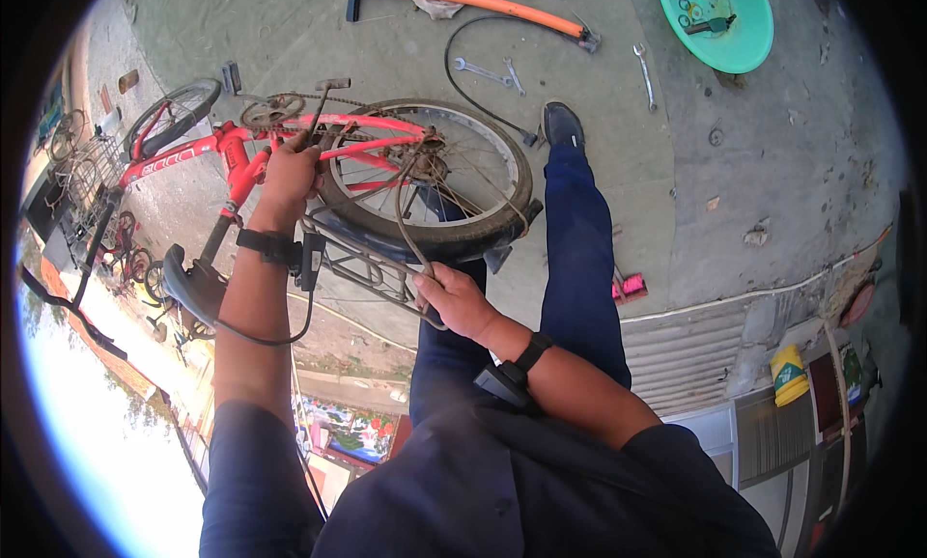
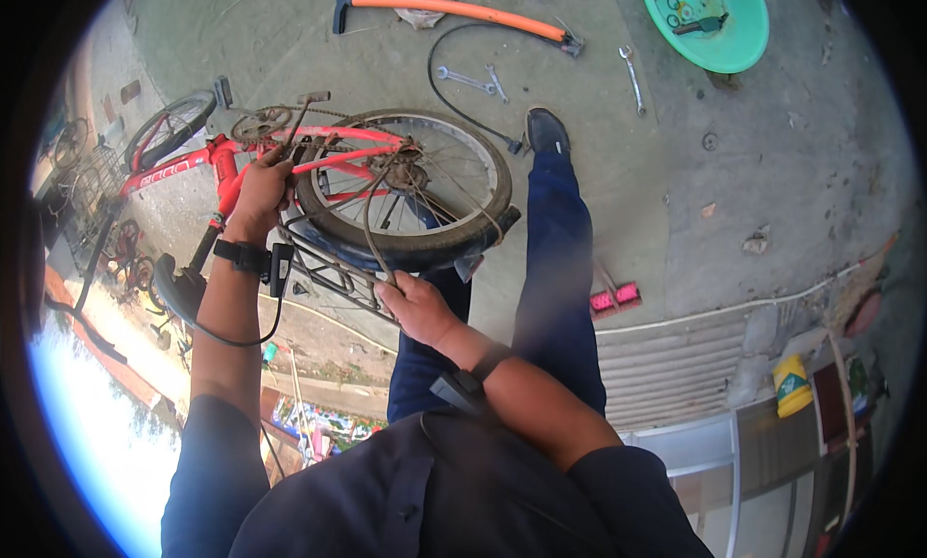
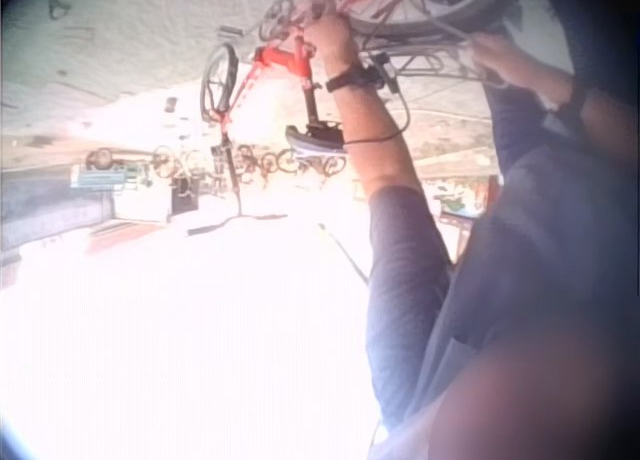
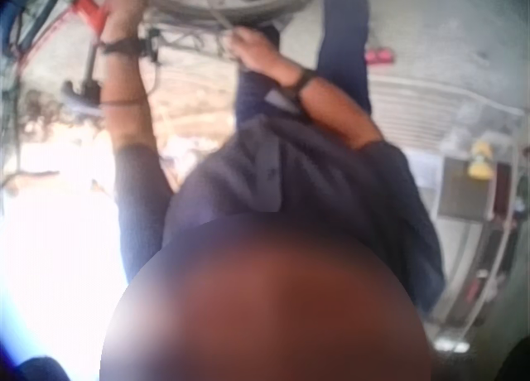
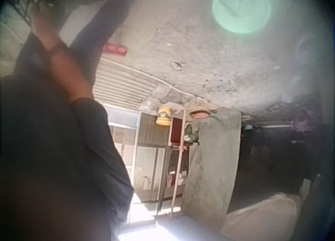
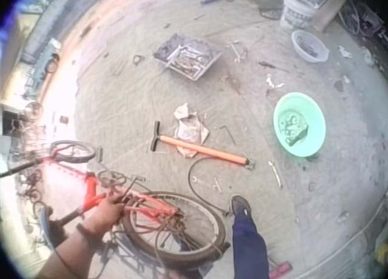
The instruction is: The person uses a wrench to tighten bolts on the rear rack of a red bicycle, then uses a hammer to tap the rack into place. The person also uses pliers to adjust a small component near the rear wheel axle.
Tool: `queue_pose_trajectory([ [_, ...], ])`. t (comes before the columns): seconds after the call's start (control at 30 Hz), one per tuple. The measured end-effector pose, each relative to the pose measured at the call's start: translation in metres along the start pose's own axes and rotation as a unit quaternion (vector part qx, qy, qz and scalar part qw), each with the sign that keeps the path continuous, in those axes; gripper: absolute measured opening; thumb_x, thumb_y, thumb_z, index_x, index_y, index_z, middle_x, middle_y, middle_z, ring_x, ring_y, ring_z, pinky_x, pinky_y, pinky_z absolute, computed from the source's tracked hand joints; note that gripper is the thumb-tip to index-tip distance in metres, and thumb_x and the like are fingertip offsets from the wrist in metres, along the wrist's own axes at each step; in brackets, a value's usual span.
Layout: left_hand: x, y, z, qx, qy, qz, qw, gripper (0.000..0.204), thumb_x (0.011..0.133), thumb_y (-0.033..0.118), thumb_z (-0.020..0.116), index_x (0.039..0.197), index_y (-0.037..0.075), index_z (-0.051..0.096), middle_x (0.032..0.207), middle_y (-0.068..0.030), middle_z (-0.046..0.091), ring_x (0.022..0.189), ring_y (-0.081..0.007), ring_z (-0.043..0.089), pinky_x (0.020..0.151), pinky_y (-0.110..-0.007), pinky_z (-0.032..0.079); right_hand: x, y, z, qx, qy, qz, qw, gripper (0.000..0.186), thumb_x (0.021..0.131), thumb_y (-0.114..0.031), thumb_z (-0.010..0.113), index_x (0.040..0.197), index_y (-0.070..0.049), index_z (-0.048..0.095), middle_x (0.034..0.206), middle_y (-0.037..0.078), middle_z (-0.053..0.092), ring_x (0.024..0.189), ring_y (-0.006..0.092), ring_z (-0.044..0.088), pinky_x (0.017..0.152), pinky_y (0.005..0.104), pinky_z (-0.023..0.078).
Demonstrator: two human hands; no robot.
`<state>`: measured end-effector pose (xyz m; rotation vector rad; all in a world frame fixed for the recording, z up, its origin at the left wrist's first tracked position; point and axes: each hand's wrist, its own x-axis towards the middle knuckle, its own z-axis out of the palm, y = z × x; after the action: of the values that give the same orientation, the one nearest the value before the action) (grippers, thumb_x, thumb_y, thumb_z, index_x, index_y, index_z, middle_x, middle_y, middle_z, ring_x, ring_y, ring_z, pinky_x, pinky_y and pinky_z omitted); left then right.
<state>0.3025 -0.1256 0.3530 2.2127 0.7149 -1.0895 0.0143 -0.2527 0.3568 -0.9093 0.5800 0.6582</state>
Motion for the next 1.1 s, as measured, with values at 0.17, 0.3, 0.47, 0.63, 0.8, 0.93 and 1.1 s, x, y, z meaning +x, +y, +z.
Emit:
queue_pose_trajectory([
  [0.17,-0.009,-0.011,0.029,0.033,-0.227,-0.101,0.968,0.048,0.094,0.006,0.054,0.141,0.004,0.051,0.065,-0.001,0.055,0.044,-0.0082,0.047,0.037,-0.022,0.03,0.001,-0.001,-0.001,-0.001,-0.007,0.011,1.0,0.03,0.103,-0.03,0.053,0.091,-0.004,0.058,0.077,0.004,0.063,0.073,0.012,0.06,0.071,0.0288,0.05],
  [0.3,-0.013,-0.016,0.032,0.094,-0.214,-0.057,0.971,0.051,0.093,0.005,0.054,0.143,0.004,0.049,0.061,-0.0004,0.053,0.044,-0.0078,0.047,0.038,-0.023,0.029,0.002,-0.003,-0.001,0.022,-0.009,0.029,0.999,0.03,0.104,-0.03,0.052,0.093,-0.004,0.059,0.078,0.003,0.064,0.074,0.0127,0.061,0.073,0.0284,0.05],
  [0.47,-0.035,-0.013,0.017,0.008,-0.151,-0.034,0.988,0.052,0.094,0.007,0.055,0.145,0.004,0.047,0.064,-0.0002,0.054,0.044,-0.0074,0.046,0.038,-0.022,0.031,0.0,-0.003,-0.002,0.012,-0.008,0.001,1.0,0.03,0.105,-0.03,0.051,0.093,-0.004,0.059,0.079,0.003,0.064,0.077,0.0117,0.06,0.075,0.0283,0.049],
  [0.63,-0.089,-0.016,-0.012,-0.101,-0.042,0.023,0.994,0.058,0.097,0.011,0.055,0.151,0.0,0.035,0.069,0.0002,0.054,0.047,-0.006,0.046,0.041,-0.021,0.033,0.002,0.005,-0.003,0.037,-0.024,0.005,0.999,0.031,0.106,-0.032,0.05,0.095,-0.005,0.058,0.084,0.003,0.063,0.082,0.012,0.059,0.081,0.029,0.049],
  [0.8,-0.18,-0.056,-0.027,-0.16,0.069,0.069,0.982,0.055,0.099,0.01,0.053,0.151,0.001,0.035,0.073,-0.0009,0.054,0.05,-0.0053,0.046,0.044,-0.02,0.037,0.008,0.002,-0.009,0.081,-0.045,0.065,0.994,0.032,0.104,-0.035,0.051,0.096,-0.006,0.061,0.087,0.002,0.066,0.084,0.0118,0.061,0.08,0.0302,0.051],
  [0.93,-0.26,-0.122,-0.008,-0.214,0.169,0.071,0.96,0.054,0.099,0.007,0.053,0.15,-0.001,0.035,0.071,-0.0005,0.054,0.052,-0.0044,0.047,0.044,-0.02,0.039,0.009,-0.018,-0.024,0.032,-0.095,0.142,0.985,0.031,0.105,-0.038,0.05,0.104,-0.009,0.06,0.103,0.001,0.066,0.099,0.0129,0.061,0.088,0.0349,0.052],
  [1.1,-0.34,-0.213,0.045,-0.246,0.278,-0.021,0.928,0.047,0.099,0.008,0.055,0.143,-0.003,0.04,0.07,0.0001,0.053,0.053,-0.0048,0.047,0.045,-0.021,0.041,0.005,-0.035,-0.027,-0.057,-0.102,0.164,0.98,0.037,0.107,-0.043,0.043,0.116,-0.01,0.055,0.111,0.003,0.067,0.108,0.0144,0.063,0.095,0.0357,0.05],
])
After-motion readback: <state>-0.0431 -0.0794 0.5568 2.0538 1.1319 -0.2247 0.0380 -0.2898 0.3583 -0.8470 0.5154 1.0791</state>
